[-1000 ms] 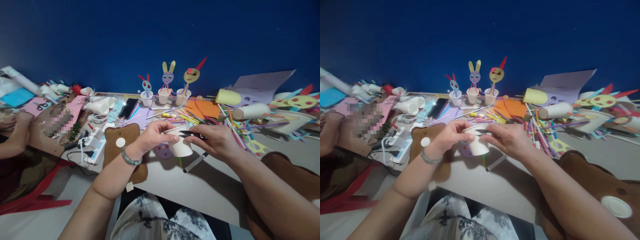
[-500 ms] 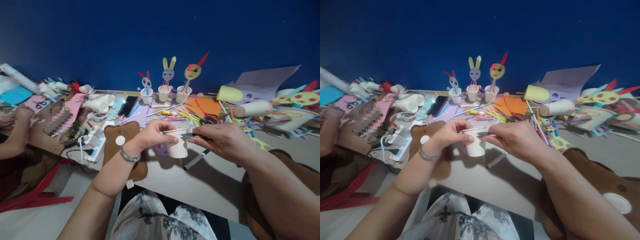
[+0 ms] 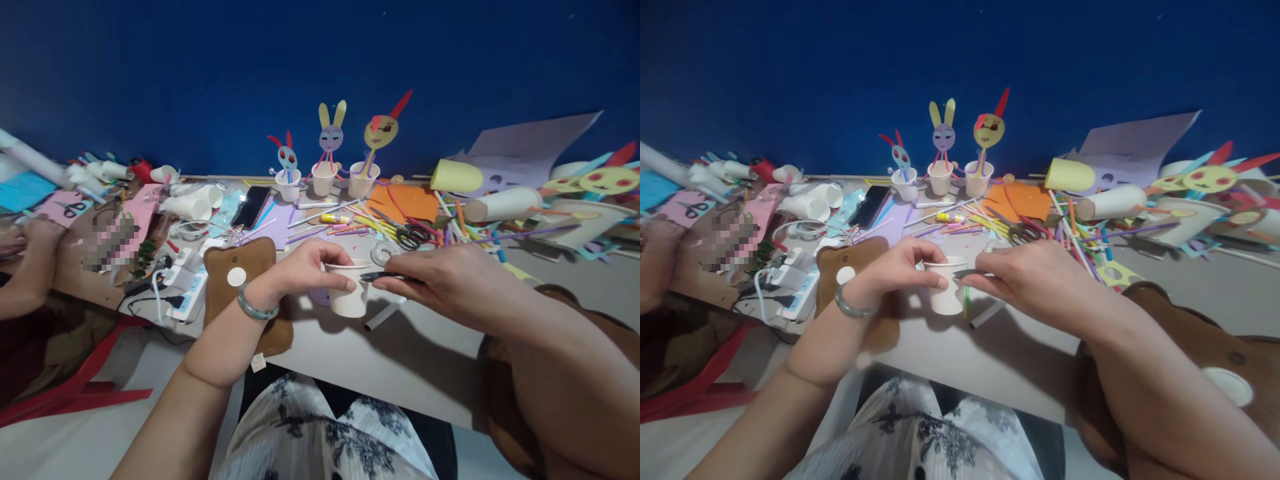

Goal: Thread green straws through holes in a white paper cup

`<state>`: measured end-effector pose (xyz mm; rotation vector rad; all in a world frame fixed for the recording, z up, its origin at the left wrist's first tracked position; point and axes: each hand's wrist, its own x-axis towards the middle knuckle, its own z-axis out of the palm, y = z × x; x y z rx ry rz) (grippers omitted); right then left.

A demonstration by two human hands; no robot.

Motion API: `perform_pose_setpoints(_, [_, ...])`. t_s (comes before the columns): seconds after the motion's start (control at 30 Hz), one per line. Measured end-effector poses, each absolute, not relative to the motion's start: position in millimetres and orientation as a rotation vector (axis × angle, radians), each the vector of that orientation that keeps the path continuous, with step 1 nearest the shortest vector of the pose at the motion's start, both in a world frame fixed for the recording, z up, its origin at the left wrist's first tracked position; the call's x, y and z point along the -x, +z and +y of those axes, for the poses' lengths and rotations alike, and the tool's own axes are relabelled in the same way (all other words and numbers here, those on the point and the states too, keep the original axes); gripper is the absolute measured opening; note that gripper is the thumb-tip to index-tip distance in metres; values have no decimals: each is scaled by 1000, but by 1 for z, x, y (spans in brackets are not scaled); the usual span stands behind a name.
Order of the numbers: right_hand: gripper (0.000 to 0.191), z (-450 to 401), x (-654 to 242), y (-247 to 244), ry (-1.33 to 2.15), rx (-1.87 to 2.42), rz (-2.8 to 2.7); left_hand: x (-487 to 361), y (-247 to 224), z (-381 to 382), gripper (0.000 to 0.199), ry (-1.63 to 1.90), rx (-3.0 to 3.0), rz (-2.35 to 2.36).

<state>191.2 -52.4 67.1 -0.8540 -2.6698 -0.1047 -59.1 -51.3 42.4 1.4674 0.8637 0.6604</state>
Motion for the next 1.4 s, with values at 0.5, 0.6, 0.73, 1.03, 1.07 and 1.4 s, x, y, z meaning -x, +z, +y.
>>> perform_pose_setpoints(0.5, [54, -52, -192, 72, 80, 796, -2687, 59, 46, -51, 29, 655, -1453, 797])
perform_pose_setpoints(0.6, [53, -53, -192, 73, 63, 792, -2668, 60, 45, -51, 32, 657, -1418, 786])
perform_pose_setpoints(0.73, [50, -54, -191, 72, 39, 784, -2639, 61, 45, -52, 36, 647, -1360, 776])
perform_pose_setpoints(1.03, [49, -50, -191, 68, 82, 852, -2598, 63, 46, -54, 39, 693, -1315, 783])
perform_pose_setpoints(1.07, [48, -50, -192, 68, 98, 865, -2590, 63, 46, -54, 39, 705, -1309, 779])
perform_pose_setpoints(1.4, [49, -55, -189, 68, 63, 974, -2558, 58, 50, -57, 41, 798, -1343, 808])
